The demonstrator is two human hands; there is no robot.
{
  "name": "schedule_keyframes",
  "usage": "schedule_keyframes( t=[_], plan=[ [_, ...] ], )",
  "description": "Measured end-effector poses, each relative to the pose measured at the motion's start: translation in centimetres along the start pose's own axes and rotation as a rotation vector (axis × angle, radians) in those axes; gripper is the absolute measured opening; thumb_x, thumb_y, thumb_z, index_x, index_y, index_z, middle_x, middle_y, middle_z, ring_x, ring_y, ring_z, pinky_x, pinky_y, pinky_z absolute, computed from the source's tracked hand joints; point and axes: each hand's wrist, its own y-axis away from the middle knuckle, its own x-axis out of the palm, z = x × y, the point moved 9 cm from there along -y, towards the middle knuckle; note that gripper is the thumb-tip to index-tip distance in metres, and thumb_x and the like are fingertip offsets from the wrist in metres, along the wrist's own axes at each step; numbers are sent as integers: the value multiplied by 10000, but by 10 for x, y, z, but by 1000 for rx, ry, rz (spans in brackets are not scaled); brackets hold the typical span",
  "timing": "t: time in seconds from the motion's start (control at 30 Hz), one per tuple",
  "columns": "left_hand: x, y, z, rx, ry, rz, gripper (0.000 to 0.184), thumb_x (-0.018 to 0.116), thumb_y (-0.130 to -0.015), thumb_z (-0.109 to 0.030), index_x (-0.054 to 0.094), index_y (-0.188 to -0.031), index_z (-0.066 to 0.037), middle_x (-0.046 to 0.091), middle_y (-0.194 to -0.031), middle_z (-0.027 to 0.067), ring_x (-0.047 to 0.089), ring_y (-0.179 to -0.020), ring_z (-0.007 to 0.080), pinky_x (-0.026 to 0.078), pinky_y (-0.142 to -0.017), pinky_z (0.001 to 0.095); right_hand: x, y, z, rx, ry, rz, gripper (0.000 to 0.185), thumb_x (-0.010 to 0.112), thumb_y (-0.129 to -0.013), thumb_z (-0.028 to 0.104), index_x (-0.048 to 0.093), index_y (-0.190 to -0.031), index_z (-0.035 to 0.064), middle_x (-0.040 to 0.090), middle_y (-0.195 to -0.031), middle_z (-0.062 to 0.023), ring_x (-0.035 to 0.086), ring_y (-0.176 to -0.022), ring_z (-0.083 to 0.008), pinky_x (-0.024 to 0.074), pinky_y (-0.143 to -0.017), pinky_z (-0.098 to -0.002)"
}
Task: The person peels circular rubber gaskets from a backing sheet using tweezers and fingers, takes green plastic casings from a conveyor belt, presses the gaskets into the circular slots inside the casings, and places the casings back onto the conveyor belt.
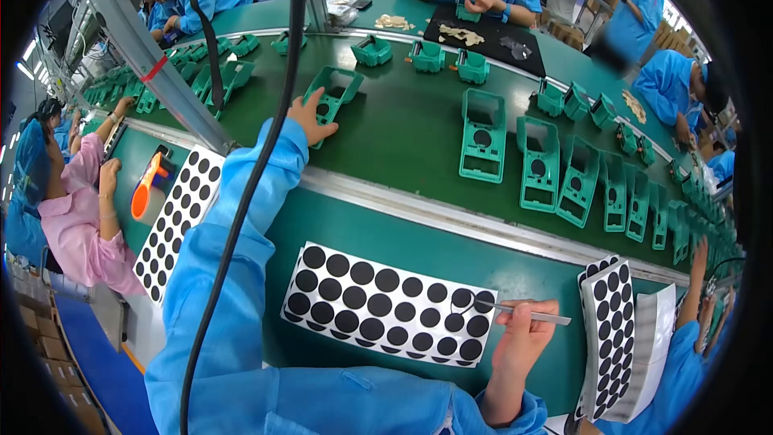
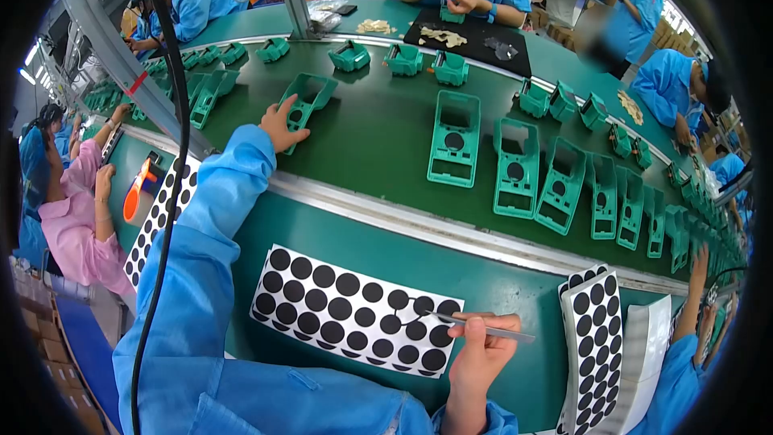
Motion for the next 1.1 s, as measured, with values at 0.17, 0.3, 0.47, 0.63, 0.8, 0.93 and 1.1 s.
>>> schedule_keyframes(
  t=[0.17,0.3,0.47,0.63,0.8,0.93,1.1],
  plan=[
    [12,14,-49,4,103,8,828,651,-603,-432,257,-1305,-237,337,-1191,259,378,-1072,419,355,-890,455,2,0,-12,91,-20,-20,171,539,-794,36,371,-828,36,560,-705,-157,539,-525,-140,461,-512,-207],
    [33,22,-99,45,187,37,845,654,-593,-482,270,-1297,-215,328,-1179,262,377,-1056,426,365,-865,466,4,0,-15,83,7,14,166,540,-801,50,377,-831,36,561,-721,-155,540,-534,-142,460,-513,-209],
    [39,30,-133,97,229,9,838,563,-652,-582,246,-1311,-171,304,-1225,260,353,-1092,412,345,-863,496,-6,-2,-18,61,92,18,125,513,-831,98,397,-821,54,533,-726,-106,496,-554,-110,422,-497,-194],
    [6,5,-76,28,92,-250,734,524,-724,-507,276,-1297,-121,297,-1254,238,313,-1142,387,300,-906,472,-6,-1,-21,99,97,54,105,538,-826,81,449,-844,31,520,-748,-92,481,-613,-135,422,-558,-226],
    [-29,-17,67,-417,-54,-374,735,633,-658,-343,310,-1233,-19,292,-1248,239,345,-1106,381,333,-896,443,-13,-4,-30,127,114,-50,104,516,-828,57,414,-846,53,511,-740,-86,483,-621,-137,410,-553,-236],
    [-51,-10,145,-812,-58,-485,425,382,-836,-190,352,-1249,-96,344,-1275,191,255,-1236,304,277,-929,392,-15,-4,-41,174,165,-74,90,502,-833,59,413,-848,55,500,-734,-82,471,-624,-134,398,-551,-232],
    [-61,-6,173,-930,-142,-558,455,437,-813,-227,358,-1235,-75,378,-1240,176,312,-1191,280,274,-931,343,-4,-4,-43,217,212,-127,84,490,-839,62,408,-828,54,488,-729,-75,437,-605,-121,379,-542,-223]
  ],
)
